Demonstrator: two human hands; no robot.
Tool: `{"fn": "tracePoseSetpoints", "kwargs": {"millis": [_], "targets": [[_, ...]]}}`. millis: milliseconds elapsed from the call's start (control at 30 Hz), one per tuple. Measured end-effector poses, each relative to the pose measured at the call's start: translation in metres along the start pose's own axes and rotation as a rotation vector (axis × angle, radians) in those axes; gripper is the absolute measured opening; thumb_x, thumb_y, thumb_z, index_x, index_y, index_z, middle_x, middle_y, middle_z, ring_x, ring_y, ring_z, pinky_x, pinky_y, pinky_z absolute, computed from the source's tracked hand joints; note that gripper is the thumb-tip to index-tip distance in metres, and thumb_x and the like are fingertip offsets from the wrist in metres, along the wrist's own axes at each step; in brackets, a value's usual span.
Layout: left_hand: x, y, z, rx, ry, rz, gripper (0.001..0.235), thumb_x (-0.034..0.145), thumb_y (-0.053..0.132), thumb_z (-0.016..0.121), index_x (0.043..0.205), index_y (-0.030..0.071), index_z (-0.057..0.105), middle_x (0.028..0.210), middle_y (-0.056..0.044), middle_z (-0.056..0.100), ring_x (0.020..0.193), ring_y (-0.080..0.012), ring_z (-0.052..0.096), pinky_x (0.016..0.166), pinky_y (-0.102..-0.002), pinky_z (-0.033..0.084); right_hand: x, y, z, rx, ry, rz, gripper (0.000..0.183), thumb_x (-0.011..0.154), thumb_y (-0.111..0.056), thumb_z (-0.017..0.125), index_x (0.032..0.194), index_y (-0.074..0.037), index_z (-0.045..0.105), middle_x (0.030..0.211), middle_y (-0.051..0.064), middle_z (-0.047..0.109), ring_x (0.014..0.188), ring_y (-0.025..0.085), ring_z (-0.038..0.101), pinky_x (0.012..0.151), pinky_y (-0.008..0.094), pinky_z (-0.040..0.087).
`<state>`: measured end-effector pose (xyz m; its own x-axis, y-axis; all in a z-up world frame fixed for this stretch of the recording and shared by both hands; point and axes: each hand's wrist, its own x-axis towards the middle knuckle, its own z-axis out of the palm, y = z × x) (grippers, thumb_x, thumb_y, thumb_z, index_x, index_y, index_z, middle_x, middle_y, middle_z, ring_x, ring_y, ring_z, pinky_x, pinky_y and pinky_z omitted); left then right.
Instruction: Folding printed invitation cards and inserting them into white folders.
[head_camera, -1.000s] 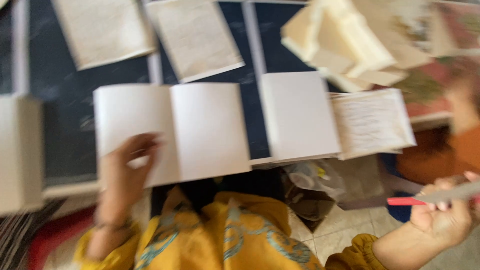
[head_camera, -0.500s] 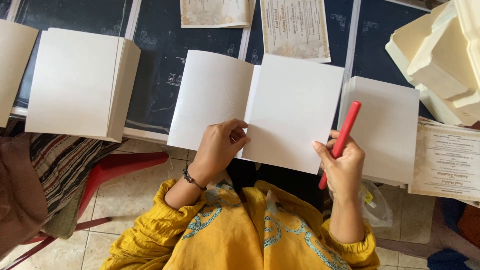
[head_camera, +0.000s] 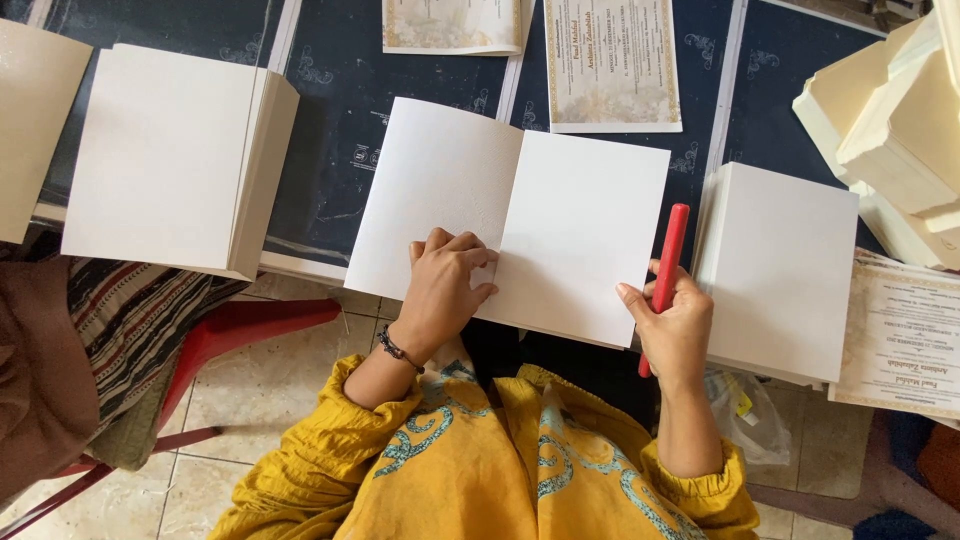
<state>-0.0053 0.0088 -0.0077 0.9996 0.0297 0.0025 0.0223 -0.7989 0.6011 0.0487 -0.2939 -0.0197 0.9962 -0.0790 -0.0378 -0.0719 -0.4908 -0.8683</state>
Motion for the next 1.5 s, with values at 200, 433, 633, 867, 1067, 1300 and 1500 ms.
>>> {"fn": "tracePoseSetpoints", "kwargs": {"millis": [200, 433, 633, 867, 1067, 1300, 1500], "targets": [[-0.001, -0.001, -0.001, 0.005, 0.002, 0.003, 0.039, 0.069, 0.018, 0.091, 0.107, 0.016, 0.081, 0.098, -0.002, 0.071, 0.100, -0.0273, 0.055, 0.087, -0.044, 0.032, -0.003, -0.003, 0.001, -0.004, -0.015, 0.017, 0.040, 0.085, -0.006, 0.089, 0.118, 0.005, 0.069, 0.077, 0.014, 0.063, 0.054, 0.018, 0.061, 0.045, 0.029, 0.053], [-0.001, -0.001, 0.002, 0.044, -0.001, 0.008, 0.038, 0.071, 0.019, 0.091, 0.108, 0.018, 0.080, 0.099, 0.000, 0.071, 0.101, -0.0259, 0.055, 0.087, -0.044, 0.032, 0.003, 0.002, 0.001, 0.017, -0.003, 0.025, 0.036, 0.082, -0.007, 0.092, 0.108, 0.002, 0.069, 0.076, 0.012, 0.065, 0.053, 0.016, 0.060, 0.045, 0.028, 0.052], [-0.003, 0.004, -0.007, 0.030, -0.030, 0.014, 0.047, 0.073, 0.023, 0.089, 0.118, 0.020, 0.077, 0.100, 0.001, 0.071, 0.102, -0.0266, 0.057, 0.089, -0.046, 0.034, 0.013, 0.029, 0.003, -0.030, -0.001, -0.066, 0.041, 0.071, -0.010, 0.099, 0.099, 0.001, 0.071, 0.076, 0.015, 0.069, 0.062, 0.018, 0.066, 0.057, 0.030, 0.054], [0.001, 0.011, -0.008, 0.164, -0.082, -0.007, 0.042, 0.076, 0.025, 0.087, 0.117, 0.028, 0.078, 0.102, 0.004, 0.069, 0.103, -0.0246, 0.054, 0.089, -0.045, 0.033, 0.011, 0.014, 0.006, -0.091, -0.010, -0.046, 0.034, 0.069, -0.010, 0.098, 0.091, -0.005, 0.073, 0.071, 0.008, 0.071, 0.053, 0.013, 0.062, 0.052, 0.027, 0.052], [-0.002, 0.021, -0.012, 0.262, -0.114, 0.044, 0.039, 0.081, 0.022, 0.083, 0.119, 0.024, 0.078, 0.106, -0.002, 0.066, 0.100, -0.0246, 0.054, 0.087, -0.043, 0.038, 0.006, 0.003, 0.007, -0.142, -0.025, -0.047, 0.032, 0.072, -0.009, 0.096, 0.090, -0.004, 0.071, 0.072, 0.010, 0.070, 0.052, 0.016, 0.062, 0.054, 0.028, 0.051], [-0.069, 0.018, 0.003, -0.962, -0.314, -0.095, 0.020, 0.090, 0.000, 0.067, 0.106, -0.003, 0.078, 0.084, -0.016, 0.079, 0.076, -0.0223, 0.073, 0.076, -0.039, 0.063, 0.006, 0.001, 0.007, -0.192, -0.035, -0.069, 0.033, 0.073, -0.010, 0.096, 0.093, -0.003, 0.070, 0.073, 0.012, 0.069, 0.051, 0.021, 0.063, 0.053, 0.030, 0.051], [-0.115, -0.055, 0.024, -1.631, 0.236, -0.309, 0.084, 0.078, -0.017, 0.048, 0.159, 0.005, 0.036, 0.135, -0.028, 0.061, 0.125, -0.0488, 0.062, 0.107, -0.059, 0.049, 0.007, -0.008, 0.003, -0.157, -0.081, -0.067, 0.037, 0.074, -0.005, 0.094, 0.099, 0.001, 0.068, 0.074, 0.014, 0.068, 0.053, 0.022, 0.062, 0.057, 0.032, 0.051]]}}
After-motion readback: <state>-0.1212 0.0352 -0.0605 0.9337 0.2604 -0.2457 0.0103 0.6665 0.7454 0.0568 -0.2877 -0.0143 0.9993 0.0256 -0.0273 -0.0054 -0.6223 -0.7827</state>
